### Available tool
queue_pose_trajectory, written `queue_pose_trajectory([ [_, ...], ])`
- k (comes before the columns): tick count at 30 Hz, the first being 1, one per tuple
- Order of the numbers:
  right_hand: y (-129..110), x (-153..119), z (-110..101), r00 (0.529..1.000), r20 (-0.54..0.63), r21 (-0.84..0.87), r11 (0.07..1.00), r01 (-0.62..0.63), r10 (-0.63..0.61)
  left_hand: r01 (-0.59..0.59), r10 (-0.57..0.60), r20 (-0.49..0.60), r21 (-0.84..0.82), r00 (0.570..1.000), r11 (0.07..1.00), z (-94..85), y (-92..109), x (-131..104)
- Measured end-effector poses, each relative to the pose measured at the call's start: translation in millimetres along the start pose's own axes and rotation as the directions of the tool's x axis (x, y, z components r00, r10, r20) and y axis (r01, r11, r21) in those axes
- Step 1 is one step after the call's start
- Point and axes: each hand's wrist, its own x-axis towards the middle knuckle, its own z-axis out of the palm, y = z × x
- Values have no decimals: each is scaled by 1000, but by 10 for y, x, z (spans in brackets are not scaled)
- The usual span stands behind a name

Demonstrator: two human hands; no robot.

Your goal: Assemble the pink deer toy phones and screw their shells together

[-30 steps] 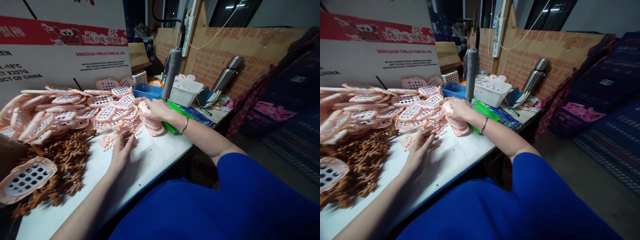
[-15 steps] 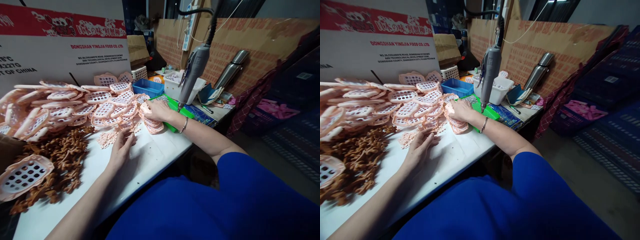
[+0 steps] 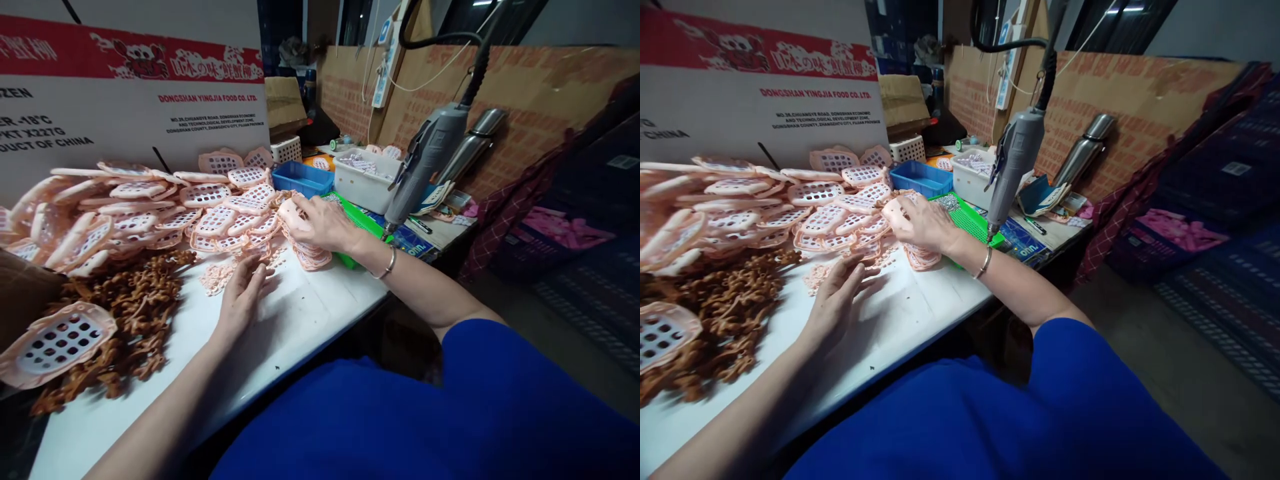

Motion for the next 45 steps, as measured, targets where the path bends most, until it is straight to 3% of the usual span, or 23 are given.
queue_pose_trajectory([
  [5,-150,-353,185,941,-159,260,907,331,-298,38,-29,58,-154,998,987,160,173,-167],
  [8,-173,-521,404,885,-283,294,845,446,-369,42,-31,76,-153,997,987,236,226,-285],
  [12,-167,-672,620,774,-462,226,786,575,-434,-82,81,-18,-56,997,995,300,163,-437],
  [16,-165,-770,743,723,-519,148,785,601,-456,-186,189,-116,34,975,982,350,27,-547],
  [20,-158,-815,810,695,-562,93,800,593,-449,-204,220,-166,110,961,973,366,-66,-600],
  [27,-172,-804,771,636,-604,24,786,617,-481,-124,117,-142,-40,983,991,338,-108,-613],
  [29,-171,-803,759,638,-589,30,776,630,-495,-81,70,-140,-77,988,994,336,-108,-617],
  [33,-156,-808,775,697,-507,131,754,644,-507,-18,3,-133,-113,991,993,337,-106,-641],
  [36,-163,-810,823,691,-508,188,716,672,-515,-10,-7,-178,-97,984,995,323,-110,-665],
  [38,-184,-816,866,689,-520,214,704,677,-504,-35,22,-205,-64,978,997,307,-109,-678],
  [41,-224,-830,909,723,-501,299,689,660,-475,-118,122,-235,32,964,992,289,-96,-693],
  [45,-243,-800,827,743,-539,497,562,661,-397,-216,253,-269,160,929,963,278,-78,-726],
])
